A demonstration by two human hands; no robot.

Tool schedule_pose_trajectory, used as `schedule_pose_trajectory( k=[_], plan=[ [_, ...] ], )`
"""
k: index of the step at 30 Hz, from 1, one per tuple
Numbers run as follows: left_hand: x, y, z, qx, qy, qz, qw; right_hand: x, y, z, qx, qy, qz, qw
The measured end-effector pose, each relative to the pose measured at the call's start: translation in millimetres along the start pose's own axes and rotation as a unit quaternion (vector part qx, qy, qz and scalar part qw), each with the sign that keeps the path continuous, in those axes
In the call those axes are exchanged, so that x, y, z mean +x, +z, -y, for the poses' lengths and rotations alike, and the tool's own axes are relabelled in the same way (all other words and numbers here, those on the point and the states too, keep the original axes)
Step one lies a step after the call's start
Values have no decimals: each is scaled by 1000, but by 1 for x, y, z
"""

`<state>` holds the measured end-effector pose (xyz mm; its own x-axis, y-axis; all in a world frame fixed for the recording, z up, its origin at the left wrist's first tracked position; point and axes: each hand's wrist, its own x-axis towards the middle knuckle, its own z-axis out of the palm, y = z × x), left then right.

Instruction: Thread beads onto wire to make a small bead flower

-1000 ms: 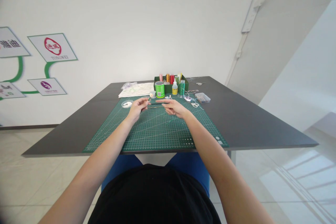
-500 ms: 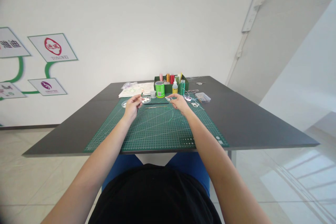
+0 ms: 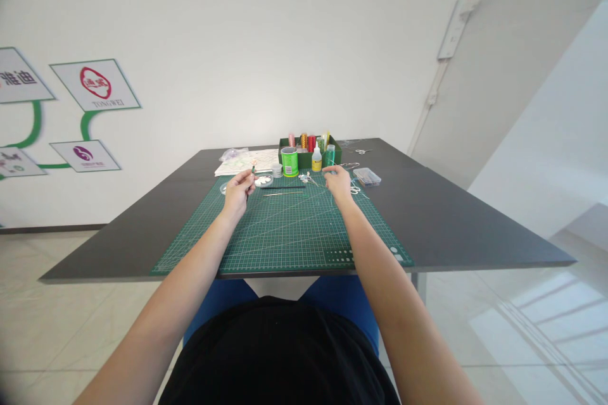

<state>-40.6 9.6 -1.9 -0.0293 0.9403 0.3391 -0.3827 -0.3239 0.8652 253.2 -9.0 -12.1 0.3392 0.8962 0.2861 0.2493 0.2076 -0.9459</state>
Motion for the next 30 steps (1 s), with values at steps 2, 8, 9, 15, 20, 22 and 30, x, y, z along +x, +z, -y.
schedule_pose_trajectory(
  k=[2, 8, 9, 15, 20, 22, 30],
  plan=[
    [0, 0, 0, 5, 2, -2, 1000, 1, -2, -1, -18, 6, -89, 996],
    [2, -3, 0, 8, 12, -22, 1000, 4, -12, -1, -67, 26, -228, 971],
    [2, -4, 0, 8, 13, -28, 999, 5, -14, -1, -75, 29, -243, 967],
    [2, -4, -1, 39, 27, -34, 998, 7, -20, -4, -136, 76, -228, 961],
    [-5, 5, 1, 134, 50, 46, 989, -5, -4, 5, -150, -52, -161, 974],
    [-9, 9, 3, 161, 55, 93, 981, -14, 7, 13, -100, -103, -75, 987],
    [-19, 20, 12, 209, 67, 203, 954, -59, 52, 32, 102, -45, 391, 914]
  ],
)
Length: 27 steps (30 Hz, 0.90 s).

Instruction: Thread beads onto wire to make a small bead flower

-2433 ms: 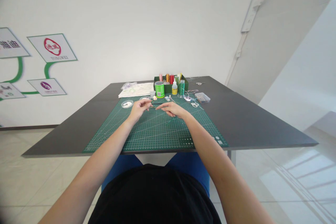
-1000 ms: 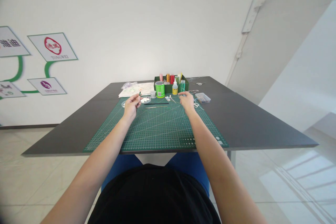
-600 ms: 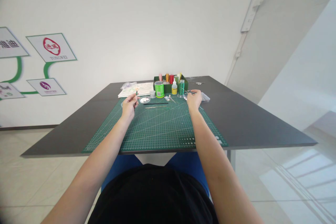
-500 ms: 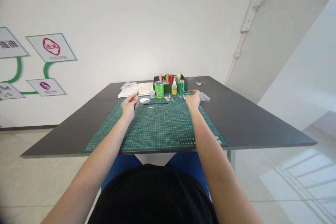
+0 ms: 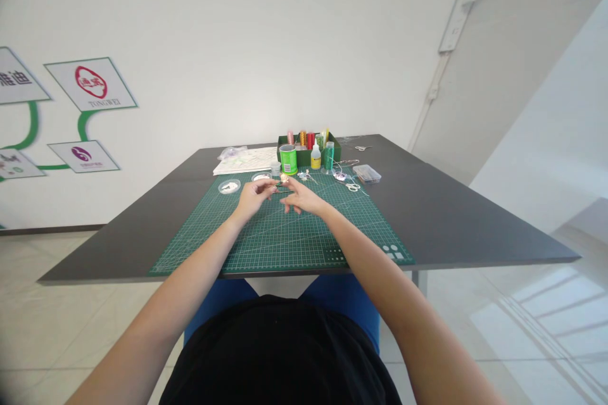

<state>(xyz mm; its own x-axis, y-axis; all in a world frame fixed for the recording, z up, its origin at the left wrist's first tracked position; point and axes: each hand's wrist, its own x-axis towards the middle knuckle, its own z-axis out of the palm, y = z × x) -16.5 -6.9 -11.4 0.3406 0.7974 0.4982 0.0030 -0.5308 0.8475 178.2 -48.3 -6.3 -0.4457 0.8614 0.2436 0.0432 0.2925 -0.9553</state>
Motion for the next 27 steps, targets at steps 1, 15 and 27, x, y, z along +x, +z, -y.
schedule_pose_trajectory(
  k=[1, 15, 27],
  plan=[
    [0, 0, 0, 2, 1, 3, 1000, 1, 3, -1, 12, 4, 14, 1000],
    [1, -3, 1, -21, -16, -25, 999, 2, -3, -2, -36, -29, -97, 994],
    [1, -4, 5, 58, -24, -65, 996, -1, -3, -1, -135, -3, -35, 990]
  ],
)
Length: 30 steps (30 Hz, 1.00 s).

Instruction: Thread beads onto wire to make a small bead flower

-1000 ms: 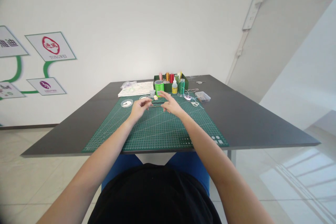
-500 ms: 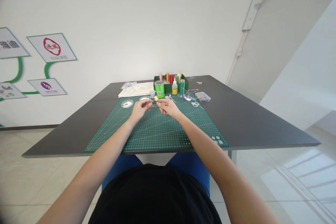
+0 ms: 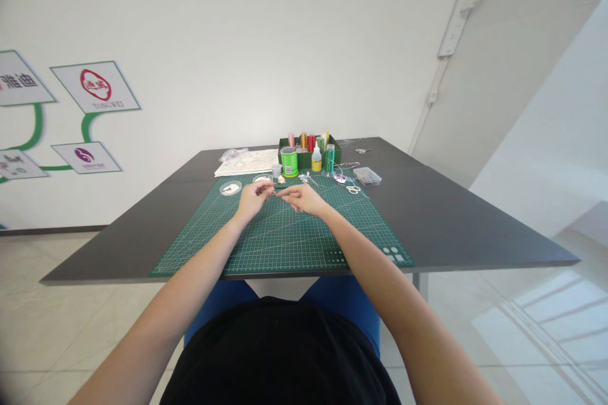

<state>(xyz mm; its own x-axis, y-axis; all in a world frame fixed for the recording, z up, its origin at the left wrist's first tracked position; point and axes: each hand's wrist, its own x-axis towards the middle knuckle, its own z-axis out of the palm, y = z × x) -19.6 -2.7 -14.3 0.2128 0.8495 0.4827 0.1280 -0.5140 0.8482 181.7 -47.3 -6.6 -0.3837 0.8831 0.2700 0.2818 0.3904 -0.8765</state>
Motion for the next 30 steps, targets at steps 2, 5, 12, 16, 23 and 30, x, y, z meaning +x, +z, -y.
schedule_pose_trajectory(
  k=[2, 5, 12, 16, 23, 30],
  plan=[
    [-1, 0, 1, 22, 6, -1, 1000, -1, -1, 2, 5, 1, 21, 1000],
    [-1, -1, 2, 52, 20, 4, 998, -4, -4, 6, 24, 1, 57, 998],
    [-3, -1, -1, 193, 51, 53, 978, -7, -16, 9, 132, -1, 96, 987],
    [-6, -1, -5, 243, 76, 105, 961, -9, -22, 9, 160, -12, 95, 983],
    [-9, 1, -7, 217, 111, 171, 955, -10, -26, 10, 171, -14, 64, 983],
    [-11, 1, -10, 182, 104, 228, 951, -10, -26, 11, 176, -18, 38, 983]
  ],
)
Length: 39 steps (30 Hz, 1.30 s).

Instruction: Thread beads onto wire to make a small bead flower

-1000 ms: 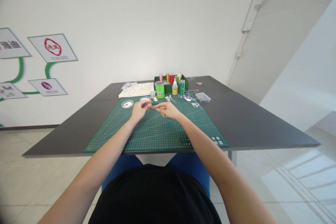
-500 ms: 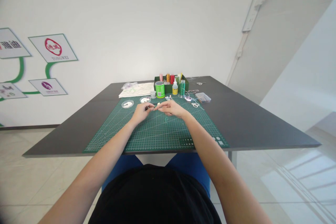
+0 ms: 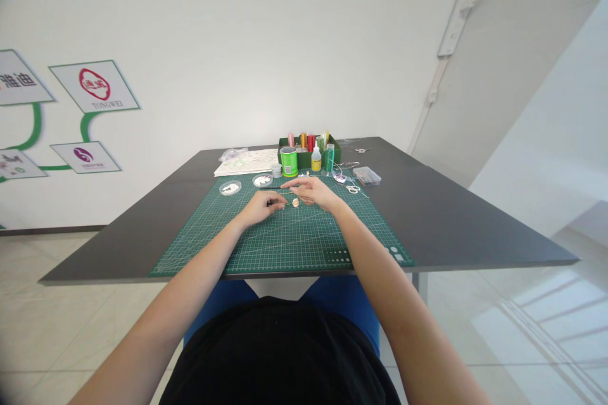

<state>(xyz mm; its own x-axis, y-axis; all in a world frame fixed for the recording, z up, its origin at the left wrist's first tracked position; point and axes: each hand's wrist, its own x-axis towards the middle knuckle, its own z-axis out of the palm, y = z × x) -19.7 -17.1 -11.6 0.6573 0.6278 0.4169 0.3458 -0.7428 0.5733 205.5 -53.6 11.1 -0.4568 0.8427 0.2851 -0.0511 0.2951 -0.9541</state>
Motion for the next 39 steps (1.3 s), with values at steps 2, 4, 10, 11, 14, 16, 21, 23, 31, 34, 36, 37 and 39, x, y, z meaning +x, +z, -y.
schedule_pose_trajectory(
  k=[2, 4, 10, 11, 14, 16, 21, 23, 31, 34, 36, 37, 39],
  plan=[
    [0, 0, -1, -13, 3, 11, 1000, 0, -1, 0, 4, -2, -9, 1000],
    [-1, 0, -2, -29, 0, 19, 999, 1, -2, -1, 5, -3, -18, 1000],
    [-1, 0, -7, -79, -22, 35, 996, 3, -6, -9, 8, -4, -33, 999],
    [-1, 0, -8, -87, -23, 37, 995, 4, -6, -10, 8, -3, -34, 999],
    [-1, 0, -8, -106, -31, 35, 993, 4, -7, -14, 7, -7, -34, 999],
    [-1, 1, -8, -117, -40, 30, 992, 4, -8, -15, 9, -9, -35, 999],
    [0, 2, -8, -137, -57, 26, 989, 5, -8, -16, 5, 6, -56, 998],
    [0, 1, -8, -143, -58, 25, 988, 5, -8, -16, 0, 10, -64, 998],
    [2, 1, -8, -219, -66, -8, 973, 7, -10, -22, -28, 33, -78, 996],
    [2, 0, -9, -249, -61, -22, 966, 8, -10, -24, -40, 51, -85, 994],
    [3, -1, -10, -262, -60, -31, 963, 9, -10, -25, -49, 63, -86, 993],
    [3, -1, -10, -267, -60, -34, 961, 9, -9, -25, -54, 67, -86, 993],
    [3, -1, -8, -277, -59, -42, 958, 9, -9, -25, -65, 71, -83, 992]
  ],
)
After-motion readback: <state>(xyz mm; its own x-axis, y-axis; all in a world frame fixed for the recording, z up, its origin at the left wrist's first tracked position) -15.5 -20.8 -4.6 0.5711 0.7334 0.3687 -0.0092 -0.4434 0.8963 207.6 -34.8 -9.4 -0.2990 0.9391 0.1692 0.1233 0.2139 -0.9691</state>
